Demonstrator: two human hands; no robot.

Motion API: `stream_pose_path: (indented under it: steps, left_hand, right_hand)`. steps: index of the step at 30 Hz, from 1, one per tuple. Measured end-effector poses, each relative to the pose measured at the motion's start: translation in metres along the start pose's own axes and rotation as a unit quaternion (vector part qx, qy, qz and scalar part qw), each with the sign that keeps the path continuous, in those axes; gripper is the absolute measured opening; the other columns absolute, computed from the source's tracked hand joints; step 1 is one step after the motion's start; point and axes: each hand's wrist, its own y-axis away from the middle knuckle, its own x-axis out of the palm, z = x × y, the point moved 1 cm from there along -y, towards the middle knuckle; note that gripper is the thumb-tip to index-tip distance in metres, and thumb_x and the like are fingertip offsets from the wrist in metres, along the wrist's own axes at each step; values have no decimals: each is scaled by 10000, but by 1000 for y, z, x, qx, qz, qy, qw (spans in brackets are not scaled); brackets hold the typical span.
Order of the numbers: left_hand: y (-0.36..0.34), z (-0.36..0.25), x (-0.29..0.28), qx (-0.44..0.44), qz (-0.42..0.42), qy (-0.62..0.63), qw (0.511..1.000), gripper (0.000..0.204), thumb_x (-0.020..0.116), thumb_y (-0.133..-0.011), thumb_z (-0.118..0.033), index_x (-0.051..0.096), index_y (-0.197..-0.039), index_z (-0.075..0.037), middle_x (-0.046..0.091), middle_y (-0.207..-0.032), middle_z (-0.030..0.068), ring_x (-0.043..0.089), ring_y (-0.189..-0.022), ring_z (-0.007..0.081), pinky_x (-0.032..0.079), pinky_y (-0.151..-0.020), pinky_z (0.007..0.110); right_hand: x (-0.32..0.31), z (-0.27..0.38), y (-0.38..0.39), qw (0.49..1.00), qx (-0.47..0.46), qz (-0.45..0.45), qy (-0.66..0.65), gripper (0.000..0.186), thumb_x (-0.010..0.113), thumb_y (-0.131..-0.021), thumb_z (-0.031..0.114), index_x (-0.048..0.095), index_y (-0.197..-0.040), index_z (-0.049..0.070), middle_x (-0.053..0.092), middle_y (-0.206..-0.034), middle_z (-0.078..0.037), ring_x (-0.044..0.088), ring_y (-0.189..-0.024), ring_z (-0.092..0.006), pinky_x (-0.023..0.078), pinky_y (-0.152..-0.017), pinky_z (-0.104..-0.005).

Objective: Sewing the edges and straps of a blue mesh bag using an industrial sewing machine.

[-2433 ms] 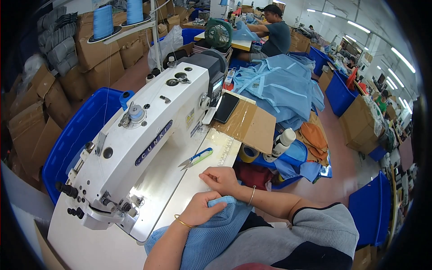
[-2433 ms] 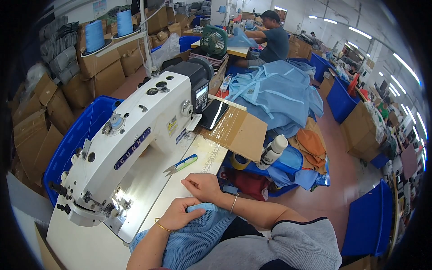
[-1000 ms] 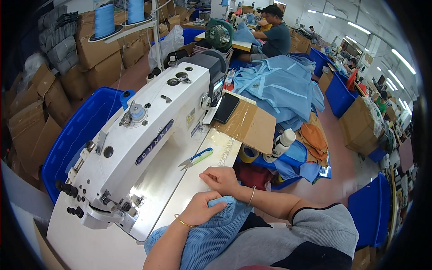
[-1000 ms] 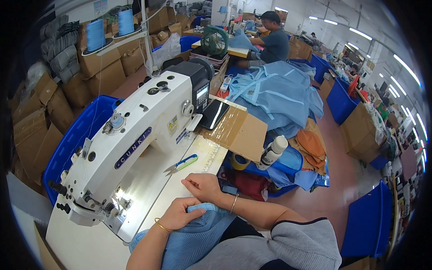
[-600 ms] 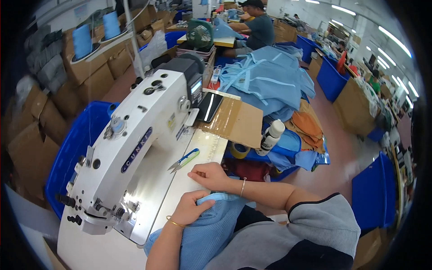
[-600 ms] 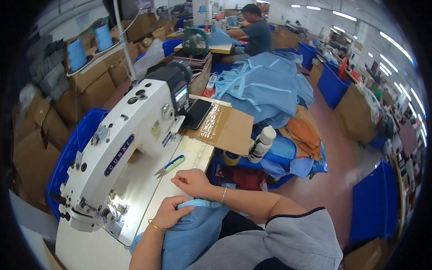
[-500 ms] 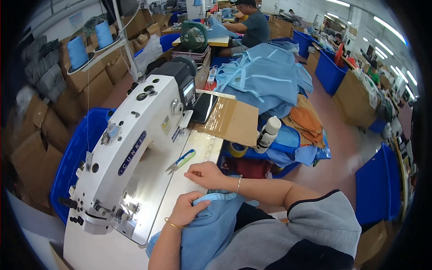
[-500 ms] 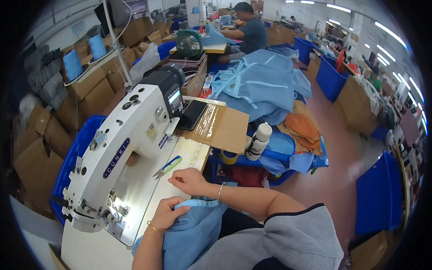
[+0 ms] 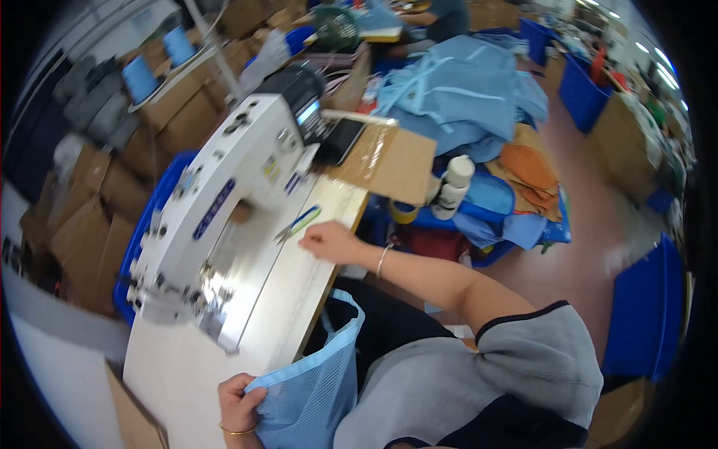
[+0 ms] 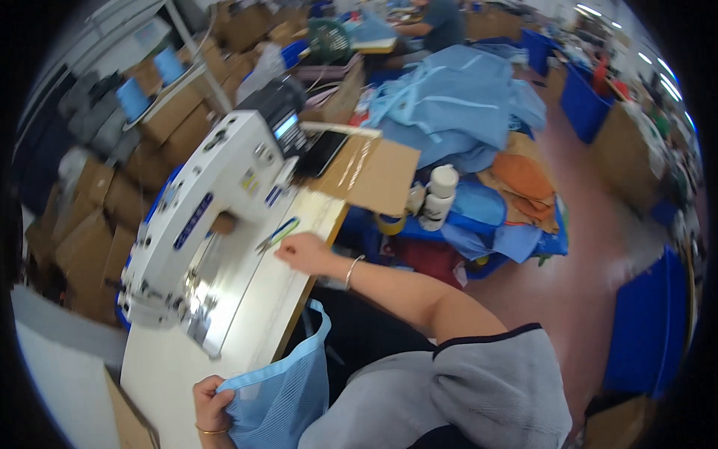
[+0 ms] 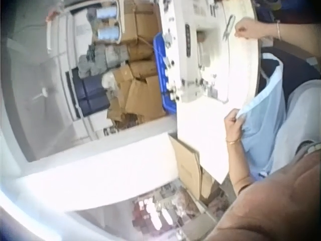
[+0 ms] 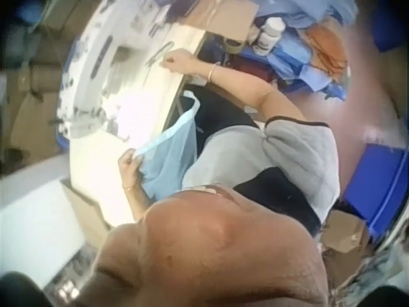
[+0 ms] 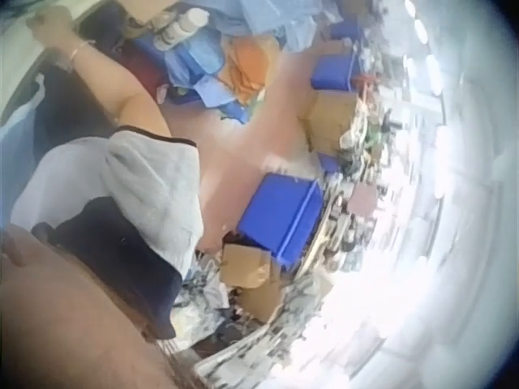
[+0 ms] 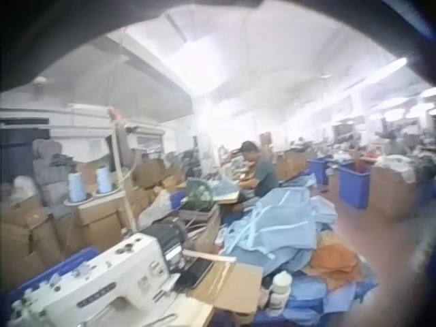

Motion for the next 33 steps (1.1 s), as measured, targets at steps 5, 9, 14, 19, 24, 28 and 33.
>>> stream_pose_path:
  steps: [5,9,14,19,24,28,33]
  left_hand:
    - [106,-55,-25,-143,-132,-14,981,101,722,-708,-24,630,-703,17,600,-626,9,517,-574,72,408,-569,210]
    - [193,-134,-52,-133,-291,-187,929,119,720,-720,-37,605,-716,-5,560,-647,-19,495,-602,62,394,-557,212]
    - [221,-208,-149,-62,-439,-446,778,217,663,-784,-88,564,-967,-26,514,-819,-19,475,-685,59,391,-592,215]
    - [169,-314,-316,63,-475,-661,578,221,592,-853,-155,495,-706,-21,408,-611,-8,392,-587,83,321,-541,279]
    - [-3,-378,-318,215,-602,-665,387,354,528,-917,-332,604,-908,13,602,-716,125,577,-664,233,437,-630,350]
    - [-87,-378,-332,278,-700,-589,292,512,489,-922,-464,630,-1128,-18,691,-912,161,645,-872,362,488,-783,406]
    - [-232,-232,-355,189,-512,-620,563,510,510,-919,-444,619,-1028,42,633,-998,271,596,-947,433,466,-810,464]
  right_hand:
    - [-12,-20,3,998,6,-19,-62,282,631,-898,253,622,-743,17,577,-581,-54,542,-533,-114,438,-506,-302]
    - [-8,-1,14,995,24,-22,-98,208,617,-914,164,623,-790,-3,559,-590,-3,493,-548,-60,391,-514,-225]
    - [-10,2,9,996,46,-17,-80,195,624,-907,150,620,-777,4,545,-582,18,466,-537,-30,352,-498,-195]
    - [-8,7,10,996,42,-14,-74,197,635,-900,157,630,-778,2,565,-585,13,467,-527,-24,354,-486,-198]
    - [-7,0,12,996,53,-34,-70,172,647,-889,138,643,-798,-9,585,-591,-2,514,-542,-34,394,-498,-201]
    - [-12,-2,17,997,36,-48,-57,166,655,-885,138,653,-810,-10,598,-596,-10,526,-539,-46,410,-503,-208]
    - [-23,-7,19,994,-41,-86,55,179,658,-868,208,650,-785,49,604,-653,-128,581,-547,-251,444,-517,-331]
